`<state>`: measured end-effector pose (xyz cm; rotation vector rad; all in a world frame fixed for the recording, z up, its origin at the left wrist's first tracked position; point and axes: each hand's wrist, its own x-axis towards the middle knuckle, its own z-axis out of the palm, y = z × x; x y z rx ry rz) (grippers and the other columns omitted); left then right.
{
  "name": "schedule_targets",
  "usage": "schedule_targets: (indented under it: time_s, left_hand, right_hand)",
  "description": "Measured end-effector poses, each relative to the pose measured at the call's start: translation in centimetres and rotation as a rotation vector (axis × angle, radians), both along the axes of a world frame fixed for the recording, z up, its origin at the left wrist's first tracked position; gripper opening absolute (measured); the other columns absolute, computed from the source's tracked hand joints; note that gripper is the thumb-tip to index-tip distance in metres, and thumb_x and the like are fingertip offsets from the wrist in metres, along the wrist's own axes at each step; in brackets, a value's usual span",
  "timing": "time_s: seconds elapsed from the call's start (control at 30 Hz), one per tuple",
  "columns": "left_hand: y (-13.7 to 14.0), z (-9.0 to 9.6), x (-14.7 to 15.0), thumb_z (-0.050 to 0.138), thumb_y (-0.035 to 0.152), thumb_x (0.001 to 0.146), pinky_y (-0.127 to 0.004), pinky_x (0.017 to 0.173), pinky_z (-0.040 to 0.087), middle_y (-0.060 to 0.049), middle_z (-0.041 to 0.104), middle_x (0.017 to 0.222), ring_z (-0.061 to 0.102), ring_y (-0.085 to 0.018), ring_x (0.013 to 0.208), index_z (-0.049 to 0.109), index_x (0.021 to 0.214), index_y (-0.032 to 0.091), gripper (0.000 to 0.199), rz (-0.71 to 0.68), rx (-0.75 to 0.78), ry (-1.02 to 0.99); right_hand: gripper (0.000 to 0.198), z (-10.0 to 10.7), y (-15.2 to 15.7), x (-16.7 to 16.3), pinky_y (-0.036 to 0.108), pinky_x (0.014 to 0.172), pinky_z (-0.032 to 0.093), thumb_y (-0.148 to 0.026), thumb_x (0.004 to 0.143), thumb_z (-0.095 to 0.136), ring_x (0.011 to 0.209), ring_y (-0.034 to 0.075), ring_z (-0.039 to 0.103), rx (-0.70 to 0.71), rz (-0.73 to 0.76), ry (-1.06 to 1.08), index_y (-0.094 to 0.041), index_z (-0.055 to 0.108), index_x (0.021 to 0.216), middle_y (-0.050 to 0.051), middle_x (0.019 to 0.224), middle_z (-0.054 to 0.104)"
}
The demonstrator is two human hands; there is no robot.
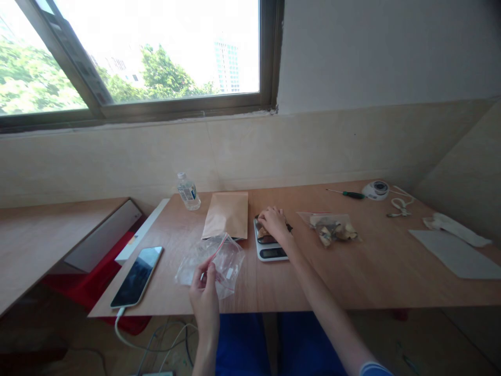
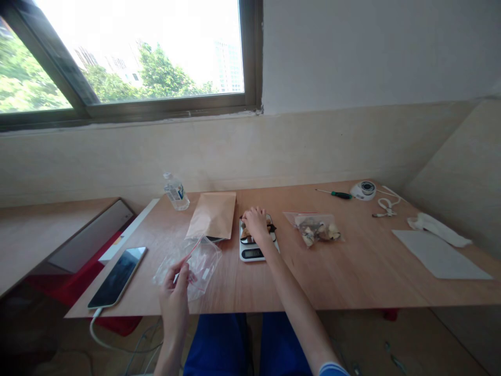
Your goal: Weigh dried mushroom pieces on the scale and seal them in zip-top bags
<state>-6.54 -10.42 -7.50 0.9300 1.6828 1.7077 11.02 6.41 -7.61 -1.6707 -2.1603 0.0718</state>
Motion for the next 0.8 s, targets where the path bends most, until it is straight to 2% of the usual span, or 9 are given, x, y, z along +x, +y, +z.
schedule_targets:
  time_s: [0.13,0.2,0.3,0.43,0.53,0.6,0.7,0.8]
  left_hand:
    - [0.1,-0.3,0.0,0.059,0.047,0.072,-0.022,0.054,0.036,0.004,0.047,0.057,0.043,-0.012,0.056,0.066,0.096,0.013,0.042,-0.011,-0.006,0.003]
    - [0.3,-0.5,0.1,0.06,0.047,0.072,-0.021,0.056,0.036,0.004,0.047,0.056,0.043,-0.011,0.057,0.067,0.095,0.013,0.041,-0.037,-0.004,-0.005]
    - [0.7,-1.0,0.6,0.061,0.046,0.072,-0.021,0.058,0.036,0.004,0.047,0.057,0.043,-0.011,0.057,0.068,0.092,0.013,0.039,-0.075,0.001,-0.033]
    - [1.3,-1.4,1.5,0.062,0.045,0.071,-0.021,0.055,0.035,0.004,0.046,0.055,0.042,-0.011,0.055,0.068,0.09,0.014,0.038,-0.132,-0.006,-0.053]
    - [1.6,-1.3,1.9,0.061,0.045,0.072,-0.021,0.053,0.034,0.004,0.045,0.054,0.041,-0.01,0.053,0.068,0.091,0.013,0.037,-0.17,-0.007,-0.046]
    - [1.9,-1.1,1.9,0.061,0.045,0.072,-0.021,0.052,0.034,0.003,0.049,0.057,0.041,-0.01,0.053,0.068,0.089,0.013,0.037,-0.185,-0.002,-0.039]
    - [2.7,-0.4,1.8,0.061,0.045,0.072,-0.021,0.053,0.035,0.001,0.054,0.062,0.044,-0.01,0.055,0.069,0.09,0.013,0.037,-0.178,0.02,-0.009]
    - [3.5,0.4,2.0,0.06,0.044,0.073,-0.02,0.053,0.035,0.001,0.056,0.063,0.044,-0.01,0.056,0.068,0.091,0.013,0.037,-0.158,0.039,0.019]
  right_hand:
    - [0.019,0.7,-2.2,3.2,0.036,0.08,0.035,-0.03,0.086,0.05,0.093,0.023,0.052,0.128,-0.105,0.253,-0.021,0.066,0.085,0.008,0.094,0.061]
    - [0.019,0.3,-4.2,5.7,0.034,0.079,0.038,-0.032,0.084,0.05,0.09,0.022,0.054,0.131,-0.087,0.351,-0.02,0.065,0.082,0.007,0.092,0.062]
    - [0.018,-1.7,-7.3,9.8,0.033,0.076,0.042,-0.031,0.081,0.05,0.082,0.021,0.058,0.034,-0.033,0.429,-0.02,0.063,0.076,0.005,0.083,0.065]
    - [0.02,-5.6,-10.0,13.8,0.035,0.069,0.044,-0.033,0.077,0.051,0.073,0.023,0.061,0.028,-0.195,0.41,-0.021,0.063,0.067,0.007,0.074,0.066]
    - [0.02,-7.4,-10.7,14.9,0.037,0.067,0.045,-0.036,0.075,0.053,0.072,0.024,0.061,0.036,-0.275,0.432,-0.02,0.064,0.075,0.008,0.075,0.067]
    - [0.023,-7.3,-11.0,14.6,0.039,0.071,0.046,-0.038,0.076,0.053,0.078,0.026,0.061,0.068,-0.3,0.462,-0.02,0.064,0.083,0.009,0.082,0.067]
    - [0.027,-5.5,-11.4,12.7,0.041,0.079,0.045,-0.038,0.081,0.049,0.091,0.026,0.059,0.136,-0.295,0.523,-0.018,0.063,0.092,0.012,0.095,0.065]
    - [0.029,-2.9,-11.9,9.9,0.038,0.082,0.046,-0.037,0.087,0.042,0.097,0.024,0.058,0.087,-0.157,0.617,-0.019,0.061,0.098,0.011,0.102,0.063]
